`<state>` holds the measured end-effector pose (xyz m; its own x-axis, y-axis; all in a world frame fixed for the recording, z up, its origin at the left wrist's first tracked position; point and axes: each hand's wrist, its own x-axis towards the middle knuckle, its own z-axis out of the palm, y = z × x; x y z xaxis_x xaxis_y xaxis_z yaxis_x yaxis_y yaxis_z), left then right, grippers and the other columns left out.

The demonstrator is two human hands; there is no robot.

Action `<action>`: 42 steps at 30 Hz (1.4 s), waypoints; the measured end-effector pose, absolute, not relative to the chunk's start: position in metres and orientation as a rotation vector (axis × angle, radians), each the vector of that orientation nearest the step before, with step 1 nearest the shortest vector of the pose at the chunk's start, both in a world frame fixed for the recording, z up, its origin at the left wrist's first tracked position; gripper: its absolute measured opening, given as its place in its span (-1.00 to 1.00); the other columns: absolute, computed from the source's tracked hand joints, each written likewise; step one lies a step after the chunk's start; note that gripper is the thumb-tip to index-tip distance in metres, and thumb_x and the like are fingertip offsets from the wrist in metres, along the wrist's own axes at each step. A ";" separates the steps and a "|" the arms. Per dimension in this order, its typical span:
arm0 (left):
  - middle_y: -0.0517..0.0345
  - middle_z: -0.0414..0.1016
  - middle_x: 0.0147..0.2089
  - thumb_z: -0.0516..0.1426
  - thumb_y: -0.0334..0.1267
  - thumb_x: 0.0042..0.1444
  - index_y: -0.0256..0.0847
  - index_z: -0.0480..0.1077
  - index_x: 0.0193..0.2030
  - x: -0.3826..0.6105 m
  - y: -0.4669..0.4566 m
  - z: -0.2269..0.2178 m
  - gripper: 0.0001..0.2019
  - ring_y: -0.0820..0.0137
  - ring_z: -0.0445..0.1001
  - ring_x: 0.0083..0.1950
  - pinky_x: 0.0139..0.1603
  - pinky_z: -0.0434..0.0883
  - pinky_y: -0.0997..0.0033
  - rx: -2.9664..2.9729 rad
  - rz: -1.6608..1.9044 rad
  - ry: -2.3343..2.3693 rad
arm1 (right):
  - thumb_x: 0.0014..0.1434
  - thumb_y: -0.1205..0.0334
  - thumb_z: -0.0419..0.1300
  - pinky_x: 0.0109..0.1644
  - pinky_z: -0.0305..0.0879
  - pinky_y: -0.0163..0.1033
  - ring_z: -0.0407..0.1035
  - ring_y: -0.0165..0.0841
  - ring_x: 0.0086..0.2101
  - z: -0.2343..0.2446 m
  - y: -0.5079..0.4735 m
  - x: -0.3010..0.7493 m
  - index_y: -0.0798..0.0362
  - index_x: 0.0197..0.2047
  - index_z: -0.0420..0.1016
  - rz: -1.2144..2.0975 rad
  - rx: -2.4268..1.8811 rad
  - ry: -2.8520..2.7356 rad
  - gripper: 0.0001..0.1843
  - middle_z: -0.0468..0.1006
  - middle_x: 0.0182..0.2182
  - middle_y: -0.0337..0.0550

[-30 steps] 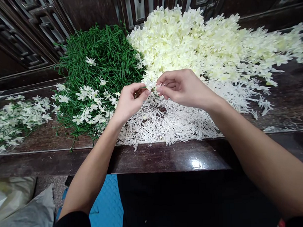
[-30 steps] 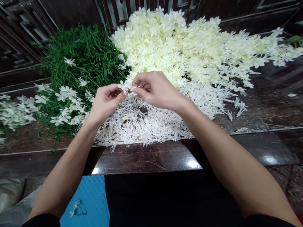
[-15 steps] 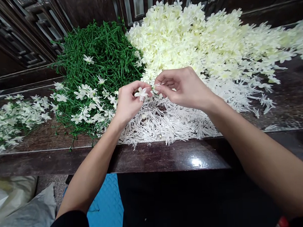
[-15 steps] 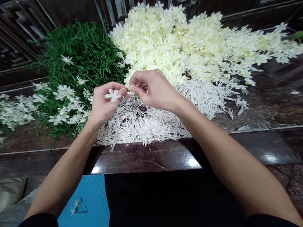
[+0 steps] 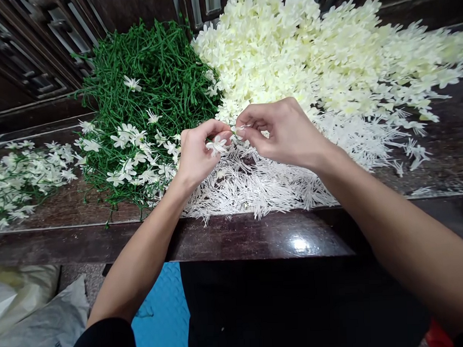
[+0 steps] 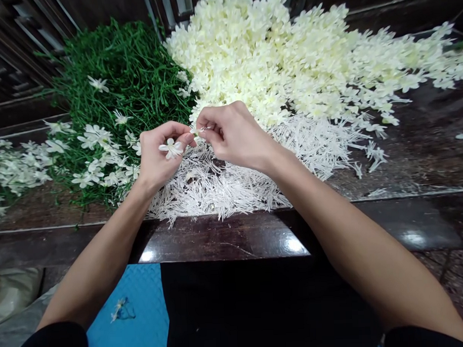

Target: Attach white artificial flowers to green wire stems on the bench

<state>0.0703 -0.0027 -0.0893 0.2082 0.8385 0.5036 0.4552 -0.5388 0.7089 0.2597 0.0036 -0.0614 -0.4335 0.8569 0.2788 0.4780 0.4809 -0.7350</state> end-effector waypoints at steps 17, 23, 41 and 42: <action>0.22 0.59 -0.44 0.19 -0.25 0.23 -0.16 0.47 -0.31 0.064 0.001 -0.098 -0.90 0.47 0.45 -0.46 -0.49 0.26 0.45 2.276 1.266 1.241 | 0.19 0.35 0.27 -0.29 0.29 -0.03 0.26 -0.26 -0.44 -0.068 0.001 0.255 -0.05 -0.41 0.50 0.775 -1.113 -2.047 -0.85 0.43 -0.51 -0.15; 0.26 0.58 -0.42 0.13 -0.31 0.26 -0.16 0.48 -0.29 0.060 0.003 -0.102 -0.88 0.49 0.48 -0.43 -0.44 0.28 0.46 2.413 1.219 1.279 | 0.18 0.34 0.25 -0.26 0.38 0.05 0.30 -0.25 -0.46 -0.071 0.000 0.254 -0.06 -0.40 0.51 0.753 -1.137 -2.056 -0.86 0.46 -0.52 -0.14; 0.17 0.67 -0.25 0.15 -0.46 0.24 -0.17 0.54 -0.19 0.056 0.012 -0.091 -0.85 0.42 0.55 -0.24 -0.22 0.45 0.40 2.426 1.309 1.135 | 0.09 0.14 0.44 0.06 0.55 0.10 0.54 -0.07 -0.02 -0.070 0.016 0.264 0.10 0.21 0.51 0.677 -0.862 -2.089 -0.37 0.60 0.08 0.06; 0.18 0.67 -0.26 0.16 -0.45 0.25 -0.17 0.54 -0.20 0.056 0.012 -0.090 -0.86 0.42 0.54 -0.24 -0.20 0.46 0.40 2.439 1.304 1.112 | 0.15 0.17 0.38 0.05 0.56 0.10 0.55 -0.09 -0.04 -0.071 0.014 0.262 0.08 0.15 0.56 0.649 -0.829 -2.088 -0.50 0.63 0.03 0.04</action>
<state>0.0558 0.0124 -0.0901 0.3429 0.6767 0.6516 0.5365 -0.7104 0.4554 0.2618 0.0144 -0.0707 -0.4815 0.7359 0.4759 0.3364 0.6566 -0.6750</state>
